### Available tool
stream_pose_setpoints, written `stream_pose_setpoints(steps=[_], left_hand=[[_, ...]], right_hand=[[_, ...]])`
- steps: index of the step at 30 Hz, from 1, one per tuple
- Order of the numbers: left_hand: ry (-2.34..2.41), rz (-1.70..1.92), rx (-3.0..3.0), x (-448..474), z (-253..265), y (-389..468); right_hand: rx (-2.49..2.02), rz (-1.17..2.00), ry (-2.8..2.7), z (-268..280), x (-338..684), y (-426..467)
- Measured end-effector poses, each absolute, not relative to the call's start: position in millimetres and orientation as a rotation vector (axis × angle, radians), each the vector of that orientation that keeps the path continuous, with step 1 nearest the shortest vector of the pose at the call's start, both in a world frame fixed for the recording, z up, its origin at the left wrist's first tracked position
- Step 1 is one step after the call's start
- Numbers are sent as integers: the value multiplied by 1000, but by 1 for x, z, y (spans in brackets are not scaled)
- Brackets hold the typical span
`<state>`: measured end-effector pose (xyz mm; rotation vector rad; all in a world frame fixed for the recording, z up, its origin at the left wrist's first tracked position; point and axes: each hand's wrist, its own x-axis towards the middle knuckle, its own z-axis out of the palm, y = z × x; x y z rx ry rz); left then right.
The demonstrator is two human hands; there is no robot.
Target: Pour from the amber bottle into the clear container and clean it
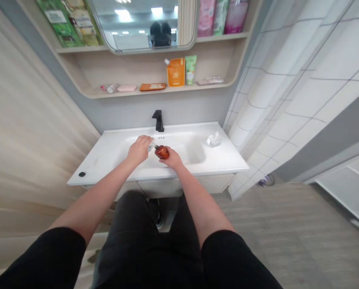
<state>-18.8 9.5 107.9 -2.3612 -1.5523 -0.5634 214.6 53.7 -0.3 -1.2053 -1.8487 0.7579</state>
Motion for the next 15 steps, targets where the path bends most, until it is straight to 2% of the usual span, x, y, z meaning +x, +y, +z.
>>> stream_pose_setpoints(steps=[15], left_hand=[[-1529,-494,-2402,-17,121,11]], right_hand=[[-1189,771,-1833,3,215,52]])
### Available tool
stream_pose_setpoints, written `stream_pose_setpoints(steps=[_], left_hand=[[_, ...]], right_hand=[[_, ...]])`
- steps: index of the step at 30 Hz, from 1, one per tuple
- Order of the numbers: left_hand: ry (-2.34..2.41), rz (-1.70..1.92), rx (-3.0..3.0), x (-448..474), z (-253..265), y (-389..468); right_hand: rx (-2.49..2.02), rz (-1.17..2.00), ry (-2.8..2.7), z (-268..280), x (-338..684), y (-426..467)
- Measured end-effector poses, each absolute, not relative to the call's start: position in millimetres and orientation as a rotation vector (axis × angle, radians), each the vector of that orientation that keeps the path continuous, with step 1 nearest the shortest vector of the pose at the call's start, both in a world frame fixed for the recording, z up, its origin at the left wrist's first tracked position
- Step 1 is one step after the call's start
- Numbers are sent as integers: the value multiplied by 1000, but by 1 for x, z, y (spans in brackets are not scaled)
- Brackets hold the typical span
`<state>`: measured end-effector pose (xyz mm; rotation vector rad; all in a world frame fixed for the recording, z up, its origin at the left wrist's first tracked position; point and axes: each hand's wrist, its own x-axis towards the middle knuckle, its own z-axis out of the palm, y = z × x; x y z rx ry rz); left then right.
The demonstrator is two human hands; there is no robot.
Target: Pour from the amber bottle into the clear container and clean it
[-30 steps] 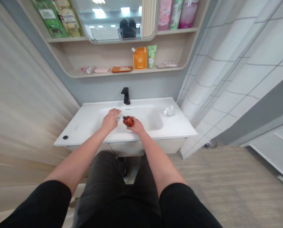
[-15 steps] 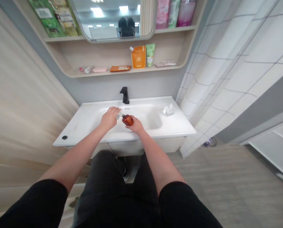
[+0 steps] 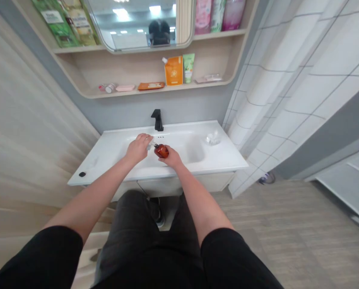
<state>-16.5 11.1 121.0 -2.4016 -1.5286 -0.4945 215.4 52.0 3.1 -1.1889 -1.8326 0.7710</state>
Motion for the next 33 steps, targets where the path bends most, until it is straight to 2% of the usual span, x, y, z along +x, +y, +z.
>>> stream_pose_setpoints(steps=[33], left_hand=[[-1378,-371,-2442,-8,148,13]], right_hand=[[-1143,825,-1738,14,216,44]])
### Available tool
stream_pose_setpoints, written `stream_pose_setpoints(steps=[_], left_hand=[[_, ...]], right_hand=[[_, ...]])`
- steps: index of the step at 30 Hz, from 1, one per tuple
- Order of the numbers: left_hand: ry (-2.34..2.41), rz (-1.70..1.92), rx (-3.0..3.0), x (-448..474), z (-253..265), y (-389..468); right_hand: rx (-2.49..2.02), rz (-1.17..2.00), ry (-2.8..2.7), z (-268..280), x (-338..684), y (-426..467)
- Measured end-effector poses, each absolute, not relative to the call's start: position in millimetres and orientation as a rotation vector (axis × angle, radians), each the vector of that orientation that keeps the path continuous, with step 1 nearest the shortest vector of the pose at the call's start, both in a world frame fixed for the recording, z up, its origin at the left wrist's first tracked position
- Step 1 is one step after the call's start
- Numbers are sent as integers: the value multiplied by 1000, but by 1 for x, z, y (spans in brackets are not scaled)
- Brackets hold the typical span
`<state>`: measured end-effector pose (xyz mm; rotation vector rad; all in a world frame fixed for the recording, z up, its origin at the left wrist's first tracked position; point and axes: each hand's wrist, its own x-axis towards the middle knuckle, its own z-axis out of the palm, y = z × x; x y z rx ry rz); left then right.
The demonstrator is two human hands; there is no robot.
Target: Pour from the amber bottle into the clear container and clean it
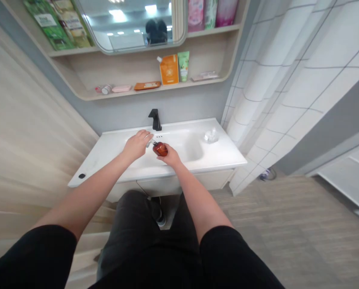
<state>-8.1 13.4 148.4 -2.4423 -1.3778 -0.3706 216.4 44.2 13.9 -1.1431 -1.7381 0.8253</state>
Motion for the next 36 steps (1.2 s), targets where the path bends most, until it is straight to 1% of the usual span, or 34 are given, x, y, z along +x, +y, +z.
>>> stream_pose_setpoints(steps=[17,36], left_hand=[[-1335,-301,-2494,2,168,13],[-1059,-139,-2480,19,197,19]], right_hand=[[-1119,836,-1697,10,217,47],[-981,888,-1568,-4,216,57]])
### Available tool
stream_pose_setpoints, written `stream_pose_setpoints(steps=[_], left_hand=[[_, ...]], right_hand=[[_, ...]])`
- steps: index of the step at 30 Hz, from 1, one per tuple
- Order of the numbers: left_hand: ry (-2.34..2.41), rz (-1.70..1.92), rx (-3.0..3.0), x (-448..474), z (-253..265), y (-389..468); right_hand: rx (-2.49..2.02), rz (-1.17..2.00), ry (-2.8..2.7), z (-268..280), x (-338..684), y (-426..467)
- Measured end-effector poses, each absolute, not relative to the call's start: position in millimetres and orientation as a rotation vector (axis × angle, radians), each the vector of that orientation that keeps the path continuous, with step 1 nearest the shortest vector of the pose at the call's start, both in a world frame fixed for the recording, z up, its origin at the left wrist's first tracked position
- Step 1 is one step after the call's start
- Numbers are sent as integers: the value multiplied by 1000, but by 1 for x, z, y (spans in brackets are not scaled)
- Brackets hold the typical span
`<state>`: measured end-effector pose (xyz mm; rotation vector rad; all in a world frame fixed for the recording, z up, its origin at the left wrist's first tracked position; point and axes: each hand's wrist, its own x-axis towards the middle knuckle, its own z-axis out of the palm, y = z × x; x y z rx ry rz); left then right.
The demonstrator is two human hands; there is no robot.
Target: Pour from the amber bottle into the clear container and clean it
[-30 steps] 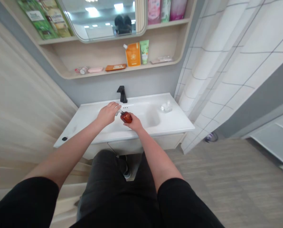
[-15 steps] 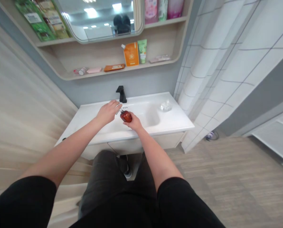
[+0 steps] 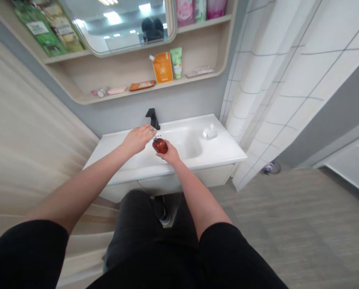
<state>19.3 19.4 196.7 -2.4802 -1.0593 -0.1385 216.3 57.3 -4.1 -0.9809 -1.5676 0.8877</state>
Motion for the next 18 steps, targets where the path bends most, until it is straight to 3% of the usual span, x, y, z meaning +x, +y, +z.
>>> stream_pose_setpoints(steps=[18], left_hand=[[-766,-73,-2421,47,217,35]], right_hand=[[-940,945,-1433,0,219,57]])
